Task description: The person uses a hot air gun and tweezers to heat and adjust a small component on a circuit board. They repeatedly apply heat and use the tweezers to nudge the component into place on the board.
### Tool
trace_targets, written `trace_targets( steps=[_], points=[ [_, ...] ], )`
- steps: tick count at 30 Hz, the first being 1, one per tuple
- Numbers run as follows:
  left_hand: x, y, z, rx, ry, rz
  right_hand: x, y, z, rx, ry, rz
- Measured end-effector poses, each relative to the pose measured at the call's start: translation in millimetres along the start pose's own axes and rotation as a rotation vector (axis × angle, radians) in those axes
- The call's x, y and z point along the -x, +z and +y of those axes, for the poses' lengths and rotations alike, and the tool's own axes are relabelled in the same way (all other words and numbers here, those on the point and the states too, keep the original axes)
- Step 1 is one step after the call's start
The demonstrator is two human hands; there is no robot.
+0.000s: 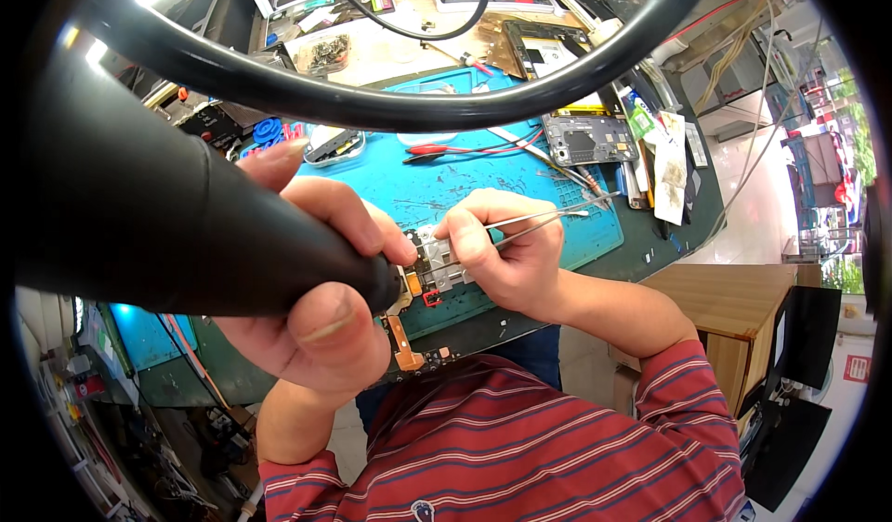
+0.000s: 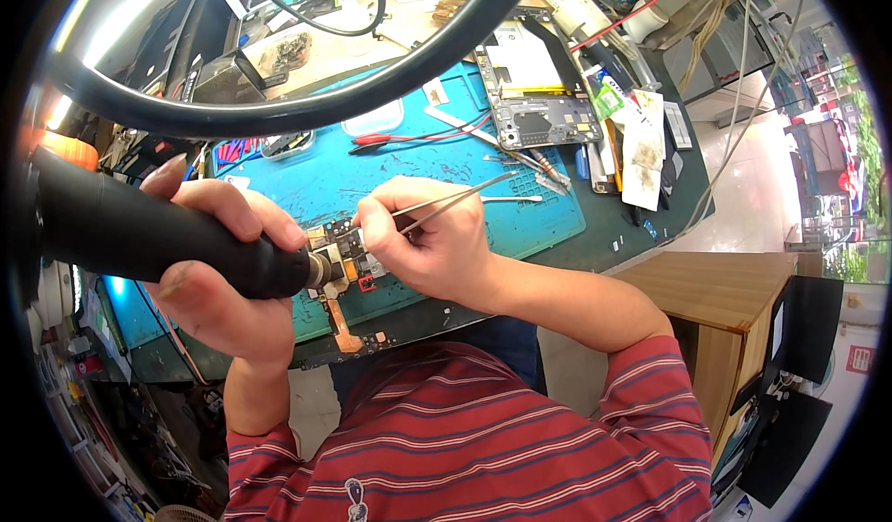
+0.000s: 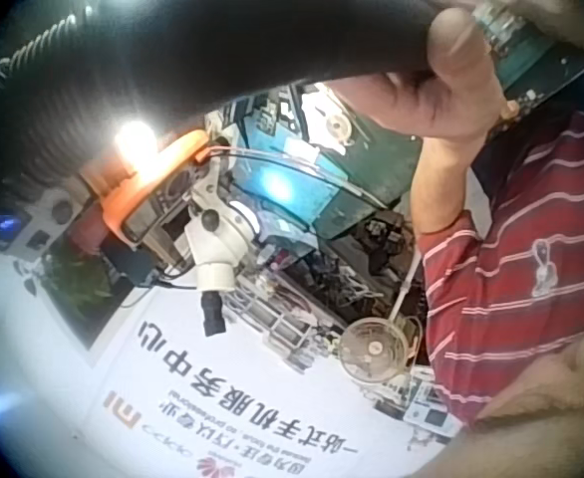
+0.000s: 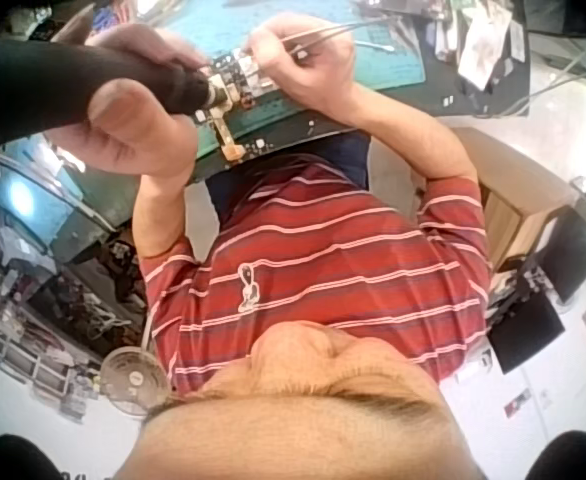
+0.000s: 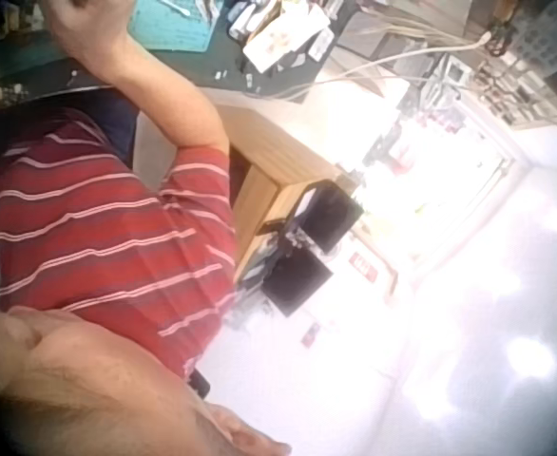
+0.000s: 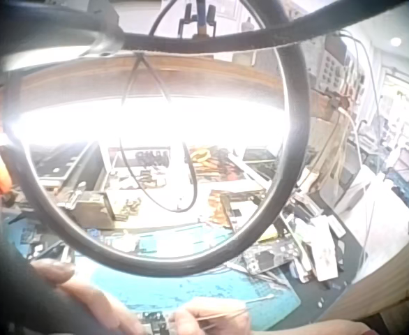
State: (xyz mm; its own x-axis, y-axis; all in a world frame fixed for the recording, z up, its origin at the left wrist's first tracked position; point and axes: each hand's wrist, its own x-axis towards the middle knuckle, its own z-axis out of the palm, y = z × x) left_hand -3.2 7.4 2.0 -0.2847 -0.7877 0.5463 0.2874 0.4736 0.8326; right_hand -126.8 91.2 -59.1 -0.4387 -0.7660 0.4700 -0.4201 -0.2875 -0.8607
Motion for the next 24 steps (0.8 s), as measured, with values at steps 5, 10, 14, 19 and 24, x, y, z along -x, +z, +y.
trace_targets(
  steps=[5,10,14,19,24],
  points=[
    [-1.2,3.5,1.3,0.022,-0.023,-0.018,0.8,-1.5,0.4,0.014,0.02,-0.018],
    [-0.6,4.3,2.4,0.05,-0.021,-0.007,0.2,-5.1,-3.5,0.025,0.048,-0.071],
    [-1.6,3.7,3.4,0.019,-0.018,-0.005,0.6,0.3,0.2,-0.004,0.008,-0.002],
    [-4.0,2.0,-2.9,0.014,0.016,0.024,0.6,0.8,0.6,0.004,-0.003,-0.001],
    [-3.4,2.1,0.3,0.085,-0.021,-0.017,1.5,0.5,0.3,-0.004,0.02,0.002]
  ],
)
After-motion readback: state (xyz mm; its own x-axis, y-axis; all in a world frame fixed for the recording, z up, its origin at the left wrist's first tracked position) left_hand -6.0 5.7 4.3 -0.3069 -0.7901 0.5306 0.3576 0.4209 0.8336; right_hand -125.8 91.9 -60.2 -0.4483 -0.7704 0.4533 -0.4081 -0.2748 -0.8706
